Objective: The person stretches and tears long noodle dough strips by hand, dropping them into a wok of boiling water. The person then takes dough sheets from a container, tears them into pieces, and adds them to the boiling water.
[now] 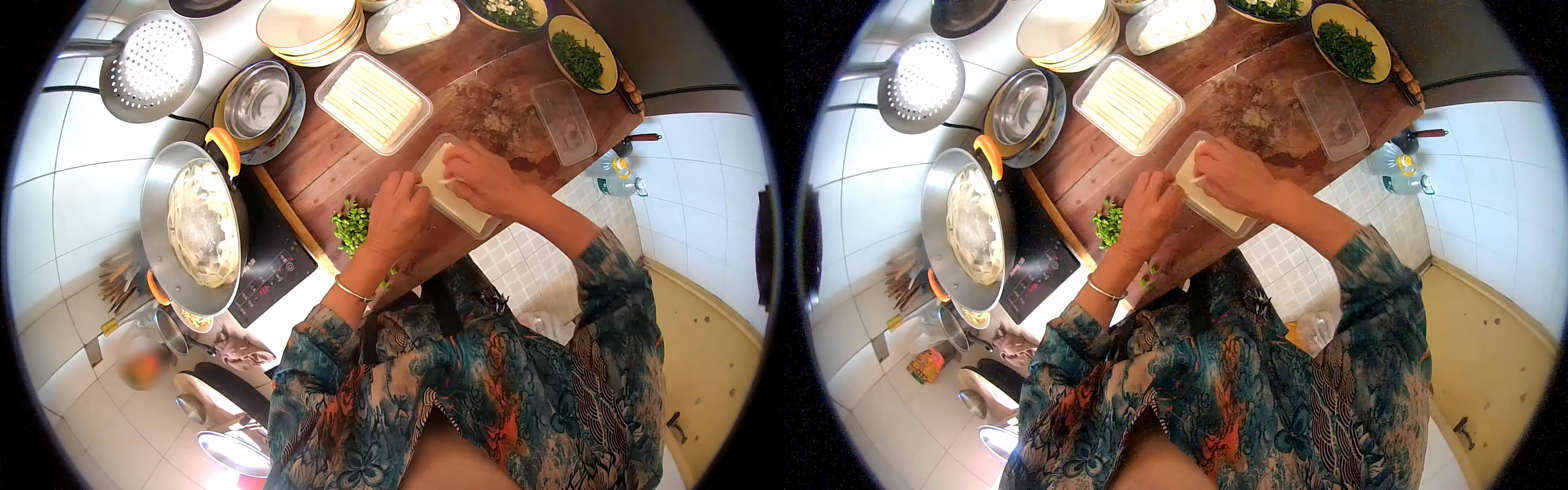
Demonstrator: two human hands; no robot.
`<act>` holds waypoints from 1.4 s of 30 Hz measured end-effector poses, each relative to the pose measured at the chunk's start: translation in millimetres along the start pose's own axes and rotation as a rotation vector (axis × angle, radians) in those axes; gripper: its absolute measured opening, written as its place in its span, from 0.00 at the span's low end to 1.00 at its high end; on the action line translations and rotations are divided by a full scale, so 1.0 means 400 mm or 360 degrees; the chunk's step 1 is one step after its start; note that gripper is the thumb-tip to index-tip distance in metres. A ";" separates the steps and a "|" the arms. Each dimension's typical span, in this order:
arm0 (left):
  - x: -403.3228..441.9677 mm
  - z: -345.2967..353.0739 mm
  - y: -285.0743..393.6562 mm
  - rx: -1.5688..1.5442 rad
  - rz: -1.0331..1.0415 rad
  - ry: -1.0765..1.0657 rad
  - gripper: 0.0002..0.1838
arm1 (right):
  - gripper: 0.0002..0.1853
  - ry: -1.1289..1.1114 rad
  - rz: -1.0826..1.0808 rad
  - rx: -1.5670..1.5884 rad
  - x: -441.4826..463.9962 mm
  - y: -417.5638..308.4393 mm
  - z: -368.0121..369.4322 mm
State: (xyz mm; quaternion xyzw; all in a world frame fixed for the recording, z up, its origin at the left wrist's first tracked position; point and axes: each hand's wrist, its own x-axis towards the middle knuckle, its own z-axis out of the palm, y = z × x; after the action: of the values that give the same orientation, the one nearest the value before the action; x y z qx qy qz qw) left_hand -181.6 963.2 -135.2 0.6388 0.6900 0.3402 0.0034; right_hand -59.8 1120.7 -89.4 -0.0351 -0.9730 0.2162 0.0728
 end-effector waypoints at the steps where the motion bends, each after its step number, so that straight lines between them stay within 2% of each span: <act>1: -0.002 0.002 -0.001 -0.0013 -0.0023 -0.0032 0.06 | 0.09 -0.0021 0.0208 0.0248 -0.026 -0.018 -0.029; 3: -0.003 0.009 -0.003 -0.0042 -0.0066 -0.0083 0.06 | 0.07 -0.0062 0.0622 0.0728 -0.089 -0.060 -0.098; 6: 0.014 -0.020 0.037 0.0112 -0.0101 0.0023 0.12 | 0.06 0.0513 0.0775 0.0876 -0.157 -0.118 -0.141; 9: 0.044 -0.072 0.142 -0.0576 -0.0109 0.0134 0.17 | 0.07 0.0651 0.0730 0.1108 -0.168 -0.169 -0.149; 12: 0.053 -0.063 0.219 -0.1560 -0.0438 0.0108 0.18 | 0.08 0.0723 0.0439 0.0904 -0.129 -0.208 -0.141; 13: 0.046 -0.064 0.216 -0.1681 -0.0750 -0.0192 0.14 | 0.09 0.0699 0.0546 0.0792 -0.130 -0.205 -0.136; 16: 0.045 -0.084 0.235 -0.2108 -0.1008 -0.0202 0.12 | 0.12 0.0764 0.0714 0.1026 -0.115 -0.205 -0.142; 17: 0.038 -0.092 0.240 -0.2091 -0.1030 -0.0216 0.12 | 0.15 0.0782 0.0749 0.1391 -0.117 -0.200 -0.120; 20: 0.018 -0.109 0.234 -0.2051 -0.1075 -0.0254 0.12 | 0.13 0.0360 0.1019 0.1919 -0.115 -0.223 -0.103; 21: 0.002 -0.108 0.227 -0.2051 -0.1087 -0.0275 0.11 | 0.12 0.0474 0.0786 0.1706 -0.112 -0.224 -0.076; 24: -0.030 -0.107 0.218 -0.2109 -0.1118 -0.0213 0.11 | 0.11 0.0451 0.0840 0.1843 -0.102 -0.252 -0.063; 27: -0.059 -0.127 0.204 -0.2051 -0.1162 -0.0183 0.11 | 0.12 0.0560 0.0883 0.1885 -0.076 -0.275 -0.049; 31: -0.120 -0.164 0.180 -0.2046 -0.1303 -0.0209 0.11 | 0.12 0.0909 0.0987 0.2115 -0.039 -0.302 -0.014; 37: -0.278 -0.229 0.134 -0.1560 -0.1363 -0.0039 0.12 | 0.11 0.1428 0.0923 0.2459 0.020 -0.293 -0.019; 40: -0.390 -0.276 0.100 -0.1289 -0.1296 0.0030 0.11 | 0.12 0.1552 0.0924 0.2433 0.036 -0.268 -0.016; 42: -0.459 -0.320 0.084 -0.1137 -0.1325 0.0124 0.11 | 0.13 0.1518 0.0807 0.2387 0.042 -0.261 -0.014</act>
State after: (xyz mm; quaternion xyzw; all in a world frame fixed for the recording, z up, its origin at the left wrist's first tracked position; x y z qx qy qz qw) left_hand -174.7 739.7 -99.7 0.2581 0.7257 0.5464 0.3287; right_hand -79.5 1030.5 -37.9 -0.2760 -0.4085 0.7619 0.4200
